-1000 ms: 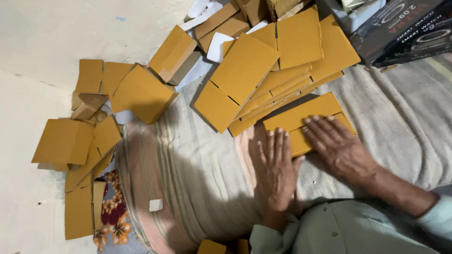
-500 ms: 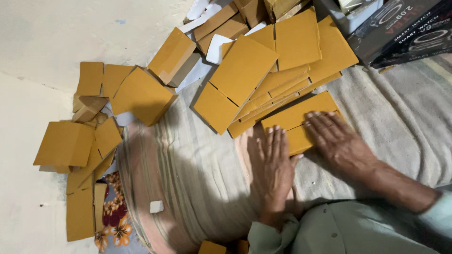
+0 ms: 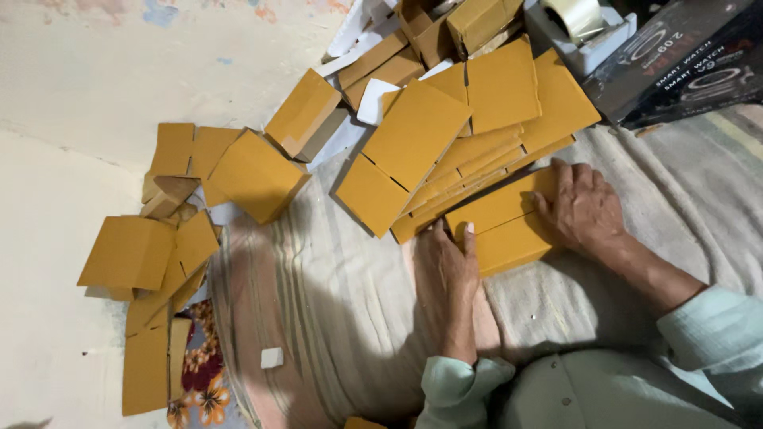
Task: The person sits on a bed and folds flat yellow cardboard boxes by hand, pressing the flaps and creases to shape each box, then stacks the folded boxes on the bed beside the pile of flat blanks.
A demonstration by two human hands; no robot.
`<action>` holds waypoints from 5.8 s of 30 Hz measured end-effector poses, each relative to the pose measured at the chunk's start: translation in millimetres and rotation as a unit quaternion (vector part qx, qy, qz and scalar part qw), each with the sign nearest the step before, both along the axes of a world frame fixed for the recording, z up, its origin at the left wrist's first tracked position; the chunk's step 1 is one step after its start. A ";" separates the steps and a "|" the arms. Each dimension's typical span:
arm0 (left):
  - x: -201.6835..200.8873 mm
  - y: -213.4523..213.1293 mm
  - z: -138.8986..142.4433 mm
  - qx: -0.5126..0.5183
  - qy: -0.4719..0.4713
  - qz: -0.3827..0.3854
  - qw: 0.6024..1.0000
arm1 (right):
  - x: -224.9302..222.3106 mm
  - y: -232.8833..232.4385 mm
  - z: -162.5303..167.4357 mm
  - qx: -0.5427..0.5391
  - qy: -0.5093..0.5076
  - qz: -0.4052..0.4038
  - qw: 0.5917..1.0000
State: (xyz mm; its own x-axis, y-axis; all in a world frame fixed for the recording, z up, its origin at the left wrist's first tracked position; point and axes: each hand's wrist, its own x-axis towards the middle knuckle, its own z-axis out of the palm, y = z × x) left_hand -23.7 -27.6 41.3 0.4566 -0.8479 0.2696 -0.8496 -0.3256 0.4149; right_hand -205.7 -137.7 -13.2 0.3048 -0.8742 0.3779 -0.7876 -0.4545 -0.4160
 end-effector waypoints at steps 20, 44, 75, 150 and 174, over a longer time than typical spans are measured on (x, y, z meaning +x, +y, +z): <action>15.1 -14.8 -53.2 -0.336 0.271 -0.167 0.886 | -29.7 -15.9 17.2 0.098 -0.315 0.230 0.916; -27.0 -19.7 -35.1 -0.034 -0.136 -0.133 0.981 | 28.7 36.8 35.6 -0.090 0.091 0.144 0.981; -17.0 -22.2 -42.4 0.113 -0.026 -0.091 0.989 | 27.2 18.2 21.5 -0.086 0.155 0.248 0.952; -32.9 -24.2 -19.8 0.132 0.086 -0.009 0.987 | 6.8 26.9 8.4 0.003 0.163 -0.028 0.986; -25.6 -20.6 -42.4 0.062 0.094 -0.063 0.992 | 8.1 26.6 8.0 0.039 0.132 -0.019 0.990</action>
State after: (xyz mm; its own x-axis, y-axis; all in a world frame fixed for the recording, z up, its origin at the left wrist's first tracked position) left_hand -49.3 -48.2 -1.0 0.3781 -0.9224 0.0796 -0.7978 -0.2810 0.5335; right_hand -197.7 -111.2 -5.3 0.3505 -0.9103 0.2202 -0.8892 -0.3972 -0.2269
